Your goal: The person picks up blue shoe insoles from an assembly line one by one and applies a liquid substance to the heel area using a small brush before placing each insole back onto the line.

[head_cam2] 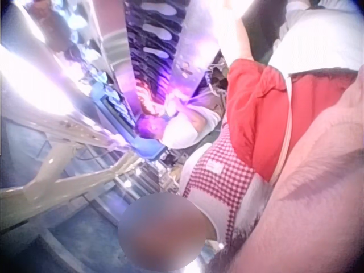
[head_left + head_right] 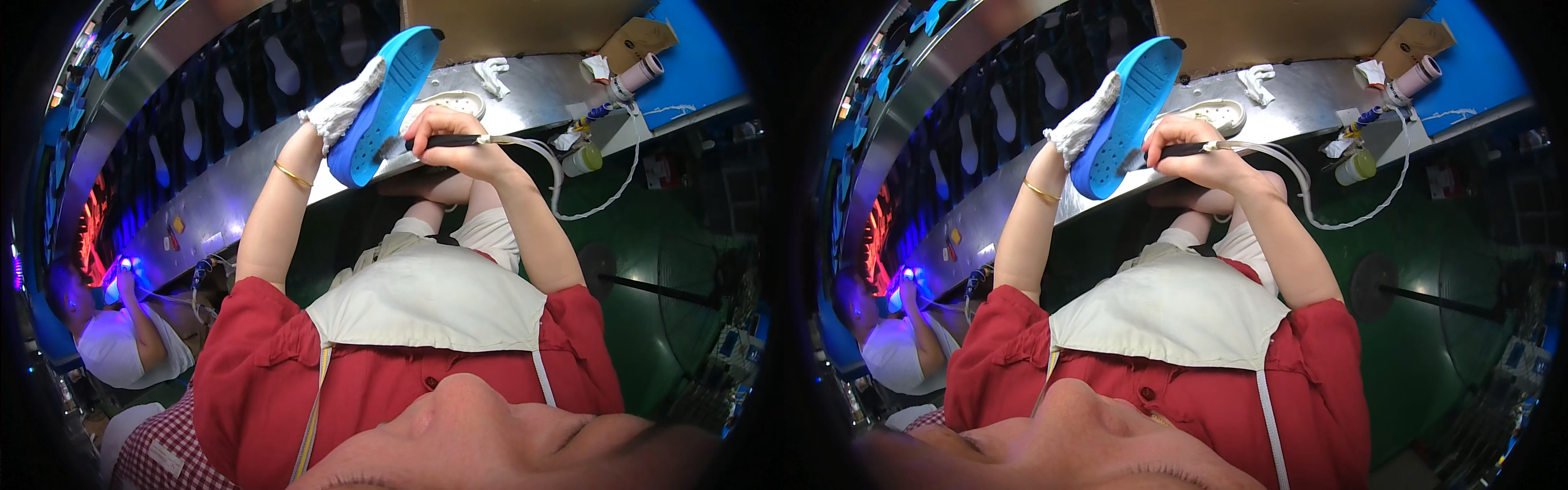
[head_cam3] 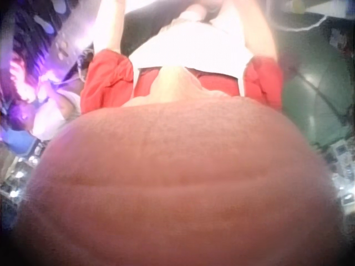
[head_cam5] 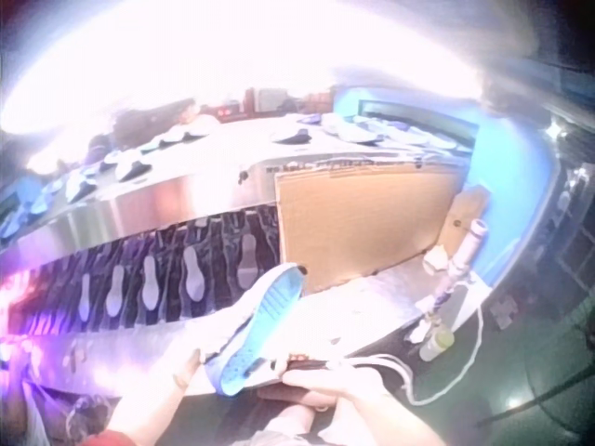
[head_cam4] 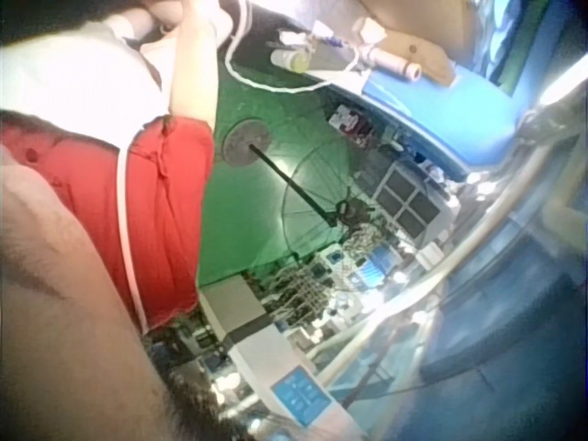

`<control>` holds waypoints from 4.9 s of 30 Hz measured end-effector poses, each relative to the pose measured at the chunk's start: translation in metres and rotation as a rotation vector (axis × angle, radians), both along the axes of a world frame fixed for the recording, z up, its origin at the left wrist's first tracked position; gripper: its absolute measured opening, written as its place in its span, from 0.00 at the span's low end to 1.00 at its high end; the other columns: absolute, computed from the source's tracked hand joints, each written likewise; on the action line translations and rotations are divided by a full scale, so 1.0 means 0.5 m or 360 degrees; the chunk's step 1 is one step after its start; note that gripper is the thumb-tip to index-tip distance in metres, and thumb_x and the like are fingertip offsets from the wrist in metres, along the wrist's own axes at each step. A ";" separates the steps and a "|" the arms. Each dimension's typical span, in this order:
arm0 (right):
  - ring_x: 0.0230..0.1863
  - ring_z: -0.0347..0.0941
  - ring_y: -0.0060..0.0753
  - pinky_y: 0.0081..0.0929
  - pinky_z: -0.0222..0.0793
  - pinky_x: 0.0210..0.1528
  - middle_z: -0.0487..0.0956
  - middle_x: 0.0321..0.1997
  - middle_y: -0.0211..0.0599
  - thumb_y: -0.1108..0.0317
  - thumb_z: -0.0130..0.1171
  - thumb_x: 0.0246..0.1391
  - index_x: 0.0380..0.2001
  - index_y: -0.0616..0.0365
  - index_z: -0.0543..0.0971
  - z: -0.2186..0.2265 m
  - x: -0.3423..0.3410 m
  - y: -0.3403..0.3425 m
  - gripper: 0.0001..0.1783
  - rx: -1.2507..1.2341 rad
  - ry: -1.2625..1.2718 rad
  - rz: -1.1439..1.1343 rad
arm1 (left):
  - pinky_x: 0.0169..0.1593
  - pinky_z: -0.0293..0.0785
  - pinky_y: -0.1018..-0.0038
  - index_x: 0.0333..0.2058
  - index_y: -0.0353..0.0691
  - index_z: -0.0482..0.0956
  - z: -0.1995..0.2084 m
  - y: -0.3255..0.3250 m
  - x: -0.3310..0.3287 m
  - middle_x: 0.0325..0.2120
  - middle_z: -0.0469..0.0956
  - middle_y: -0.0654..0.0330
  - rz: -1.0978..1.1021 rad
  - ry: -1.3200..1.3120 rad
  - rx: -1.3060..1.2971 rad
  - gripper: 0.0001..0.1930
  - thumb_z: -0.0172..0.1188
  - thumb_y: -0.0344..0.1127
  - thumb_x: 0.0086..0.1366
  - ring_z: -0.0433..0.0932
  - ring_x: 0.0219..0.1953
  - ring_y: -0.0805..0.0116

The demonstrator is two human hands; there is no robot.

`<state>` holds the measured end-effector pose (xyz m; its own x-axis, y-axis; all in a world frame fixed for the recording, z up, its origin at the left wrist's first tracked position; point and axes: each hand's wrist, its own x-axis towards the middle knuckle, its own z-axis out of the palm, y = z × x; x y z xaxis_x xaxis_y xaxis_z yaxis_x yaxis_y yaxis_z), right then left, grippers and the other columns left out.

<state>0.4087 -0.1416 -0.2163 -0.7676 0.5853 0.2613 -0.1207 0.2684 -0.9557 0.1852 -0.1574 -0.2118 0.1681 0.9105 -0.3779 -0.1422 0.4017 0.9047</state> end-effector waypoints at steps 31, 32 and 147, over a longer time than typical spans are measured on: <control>0.32 0.75 0.19 0.18 0.72 0.37 0.77 0.30 0.32 0.77 0.62 0.46 0.34 0.60 0.75 -0.010 -0.035 -0.046 0.10 0.0414 0.0268 -0.0672 | 0.55 0.72 0.59 0.58 0.38 0.62 -0.150 -0.126 0.119 0.51 0.71 0.49 0.0390 -0.1435 0.0241 0.38 0.52 0.63 0.61 0.72 0.52 0.55; 0.32 0.75 0.18 0.18 0.72 0.37 0.77 0.31 0.32 0.76 0.62 0.45 0.34 0.60 0.75 -0.004 -0.031 -0.063 0.11 0.0356 0.0240 -0.0591 | 0.55 0.73 0.60 0.57 0.38 0.63 -0.154 -0.123 0.116 0.50 0.72 0.50 0.0366 -0.1547 0.0206 0.37 0.51 0.64 0.61 0.73 0.51 0.56; 0.45 0.73 0.31 0.26 0.68 0.48 0.78 0.40 0.38 0.81 0.60 0.45 0.29 0.62 0.79 0.052 0.005 -0.042 0.06 0.0636 0.0335 -0.0493 | 0.48 0.77 0.61 0.55 0.33 0.67 0.006 -0.123 0.013 0.47 0.76 0.49 0.0202 -0.1127 0.0326 0.34 0.43 0.60 0.67 0.79 0.43 0.55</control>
